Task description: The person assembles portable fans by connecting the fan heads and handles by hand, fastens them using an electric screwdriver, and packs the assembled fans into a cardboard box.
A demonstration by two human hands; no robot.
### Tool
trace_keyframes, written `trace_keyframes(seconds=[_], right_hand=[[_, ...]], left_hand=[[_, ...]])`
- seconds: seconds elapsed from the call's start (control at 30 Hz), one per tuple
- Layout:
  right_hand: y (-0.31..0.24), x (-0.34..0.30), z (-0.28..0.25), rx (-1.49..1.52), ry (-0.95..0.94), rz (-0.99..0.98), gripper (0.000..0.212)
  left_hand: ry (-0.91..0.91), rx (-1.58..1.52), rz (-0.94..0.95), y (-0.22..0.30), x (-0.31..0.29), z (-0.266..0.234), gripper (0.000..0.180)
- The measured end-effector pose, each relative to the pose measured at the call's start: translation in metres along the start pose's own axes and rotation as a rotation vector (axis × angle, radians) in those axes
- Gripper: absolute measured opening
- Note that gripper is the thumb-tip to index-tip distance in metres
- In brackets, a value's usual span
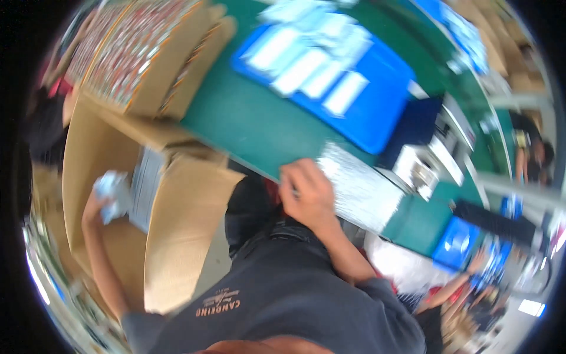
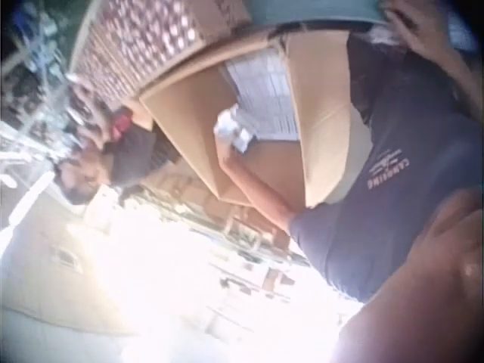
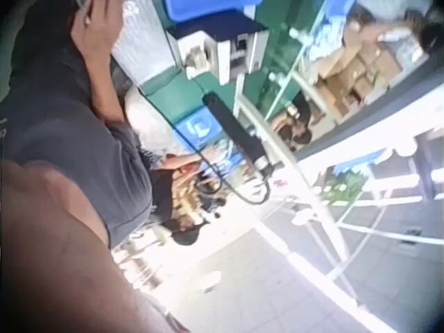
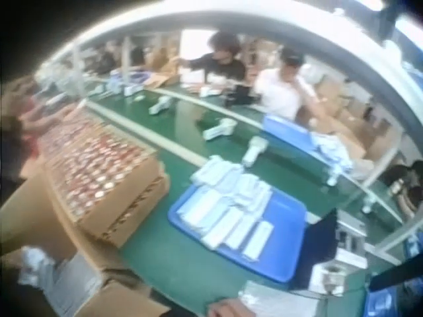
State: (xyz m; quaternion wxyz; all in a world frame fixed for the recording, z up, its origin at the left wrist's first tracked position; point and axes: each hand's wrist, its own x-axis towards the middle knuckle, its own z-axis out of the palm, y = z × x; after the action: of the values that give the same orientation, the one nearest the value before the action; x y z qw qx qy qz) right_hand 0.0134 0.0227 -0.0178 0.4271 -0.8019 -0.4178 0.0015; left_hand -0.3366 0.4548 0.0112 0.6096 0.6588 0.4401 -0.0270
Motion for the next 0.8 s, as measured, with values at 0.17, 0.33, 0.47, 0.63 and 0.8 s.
trace_keyframes(seconds=[0.17, 0.33, 0.47, 0.63, 0.8], right_hand=[[0.005, 0.0, -0.013, 0.018, 0.071, -0.005, 0.012], [0.016, -0.01, -0.021, 0.075, 0.075, 0.006, 0.011], [0.009, -0.012, -0.017, 0.177, 0.068, -0.016, 0.008], [0.016, -0.017, -0.016, 0.237, 0.091, -0.016, 0.007], [0.02, -0.018, -0.018, 0.272, 0.086, -0.008, 0.007]], left_hand=[[-0.315, 0.26, 0.387, 0.173, -0.035, 0.031, 0.085], [-0.461, 0.199, 0.34, 0.301, 0.001, 0.226, 0.077], [-0.758, 0.182, 0.326, 0.366, 0.062, 0.385, 0.041], [-0.75, 0.337, 0.306, 0.411, 0.136, 0.522, 0.035], [-0.585, 0.524, 0.207, 0.397, 0.185, 0.572, 0.036]])
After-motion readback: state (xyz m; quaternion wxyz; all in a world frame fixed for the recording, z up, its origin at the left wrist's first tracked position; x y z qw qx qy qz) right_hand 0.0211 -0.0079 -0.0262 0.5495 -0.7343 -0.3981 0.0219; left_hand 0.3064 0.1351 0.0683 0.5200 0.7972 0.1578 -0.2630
